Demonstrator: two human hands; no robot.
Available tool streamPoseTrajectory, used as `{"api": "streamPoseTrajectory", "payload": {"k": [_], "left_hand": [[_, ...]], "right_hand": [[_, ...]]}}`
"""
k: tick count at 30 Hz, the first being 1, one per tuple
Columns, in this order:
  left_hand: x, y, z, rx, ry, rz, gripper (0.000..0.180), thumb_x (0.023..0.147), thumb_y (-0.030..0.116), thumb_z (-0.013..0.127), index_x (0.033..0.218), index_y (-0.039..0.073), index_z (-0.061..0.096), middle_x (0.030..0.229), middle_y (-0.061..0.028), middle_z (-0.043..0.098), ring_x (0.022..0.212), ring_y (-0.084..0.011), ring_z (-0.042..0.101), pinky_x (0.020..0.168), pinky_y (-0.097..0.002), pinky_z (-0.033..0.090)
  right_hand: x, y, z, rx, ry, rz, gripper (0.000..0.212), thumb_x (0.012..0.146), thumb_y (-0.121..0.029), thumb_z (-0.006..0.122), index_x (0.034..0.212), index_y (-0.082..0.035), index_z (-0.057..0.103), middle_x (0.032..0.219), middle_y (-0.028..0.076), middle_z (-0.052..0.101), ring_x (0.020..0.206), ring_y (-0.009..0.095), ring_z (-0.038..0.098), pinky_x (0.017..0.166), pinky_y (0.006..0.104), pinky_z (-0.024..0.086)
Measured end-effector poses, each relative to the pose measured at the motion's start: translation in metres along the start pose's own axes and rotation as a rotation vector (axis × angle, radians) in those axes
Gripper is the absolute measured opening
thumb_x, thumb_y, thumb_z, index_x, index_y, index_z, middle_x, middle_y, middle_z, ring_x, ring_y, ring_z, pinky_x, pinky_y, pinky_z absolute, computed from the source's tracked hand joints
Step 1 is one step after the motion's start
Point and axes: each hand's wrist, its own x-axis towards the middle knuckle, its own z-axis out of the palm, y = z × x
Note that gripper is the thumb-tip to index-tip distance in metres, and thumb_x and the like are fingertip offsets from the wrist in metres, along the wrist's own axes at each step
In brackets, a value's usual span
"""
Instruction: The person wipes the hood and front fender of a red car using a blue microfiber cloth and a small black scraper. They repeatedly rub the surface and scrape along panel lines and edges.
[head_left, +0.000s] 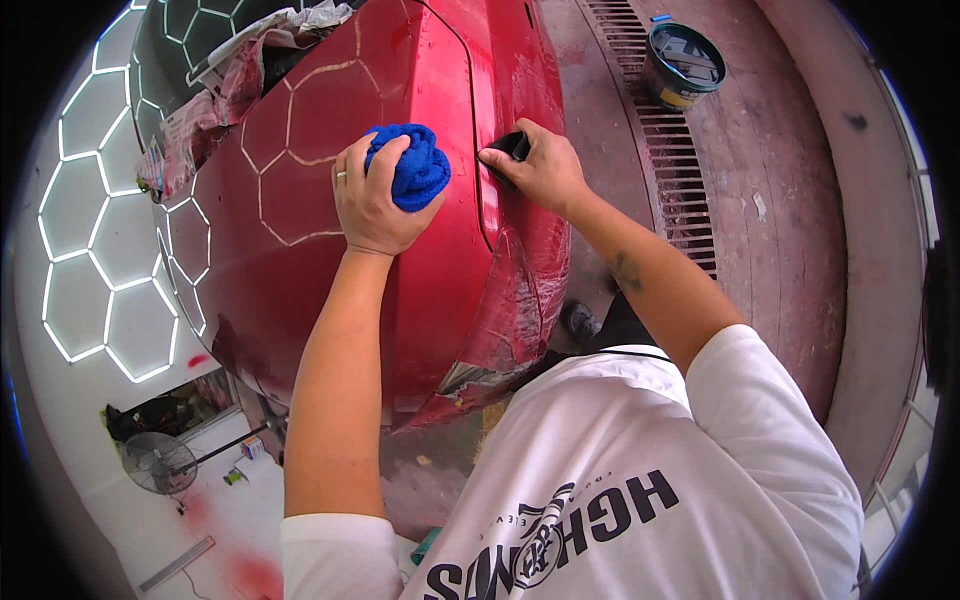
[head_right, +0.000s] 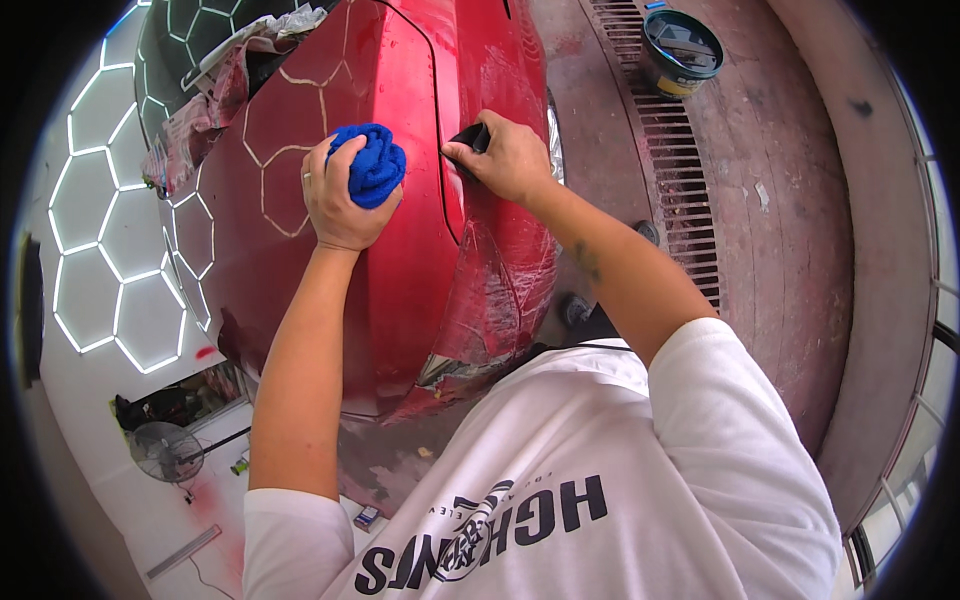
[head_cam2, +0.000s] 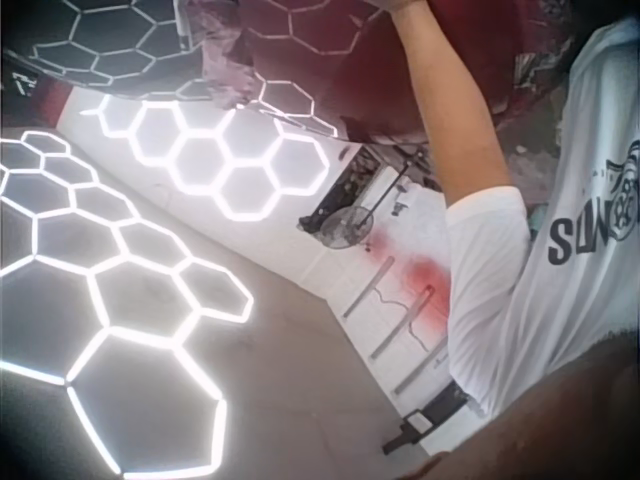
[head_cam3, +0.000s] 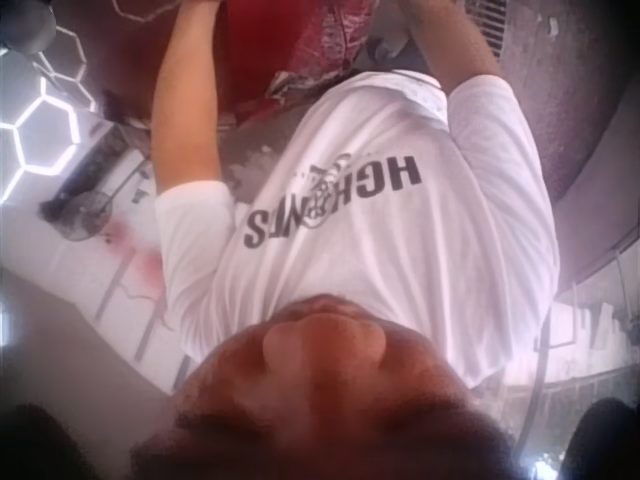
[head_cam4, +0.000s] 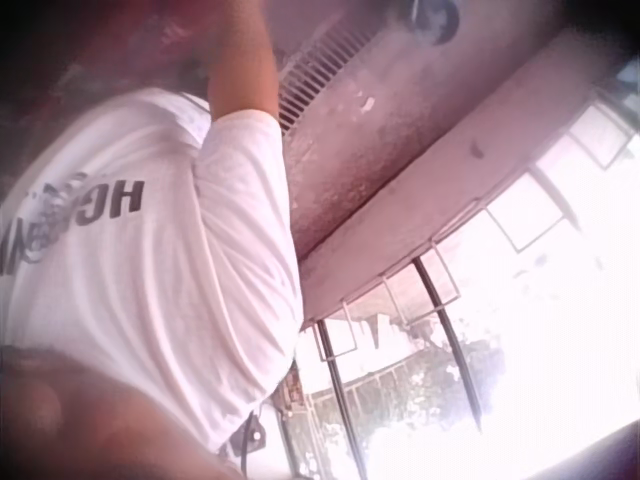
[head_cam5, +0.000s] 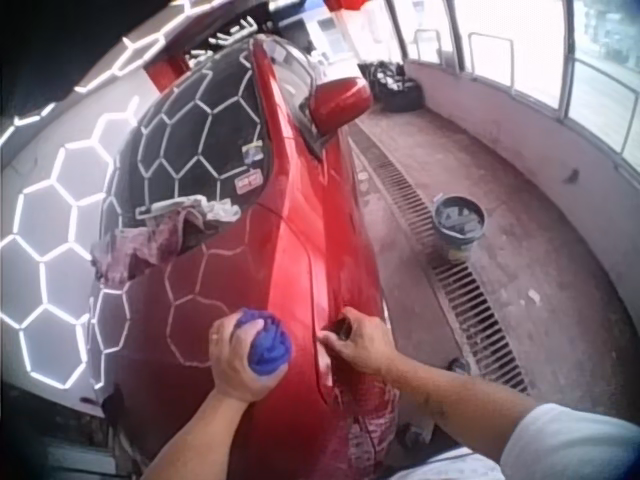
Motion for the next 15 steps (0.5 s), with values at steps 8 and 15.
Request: {"api": "streamPoseTrajectory", "payload": {"k": [8,15], "left_hand": [[-0.001,0.001,0.002,-0.004,-0.005,-0.003,0.078,0.067,0.038,0.099,0.136,0.020,0.069,0.137,-0.0160,0.065,0.121,-0.0410,0.065,0.107,-0.0552,0.053],[-0.007,-0.004,0.002,0.003,-0.001,-0.018,0.079,0.066,0.037,0.100,0.137,0.020,0.068,0.139,-0.0168,0.064,0.123,-0.0422,0.064,0.108,-0.0565,0.052]], "right_hand": [[-0.012,0.001,-0.003,-0.010,-0.098,-0.079,0.066,0.088,-0.067,0.087,0.105,-0.006,0.070,0.086,0.022,0.076,0.087,0.044,0.077,0.075,0.0499,0.059],[-0.050,0.006,0.009,0.007,-0.178,-0.055,0.065,0.087,-0.066,0.089,0.104,-0.005,0.072,0.087,0.022,0.077,0.089,0.044,0.078,0.077,0.0496,0.060]]}}
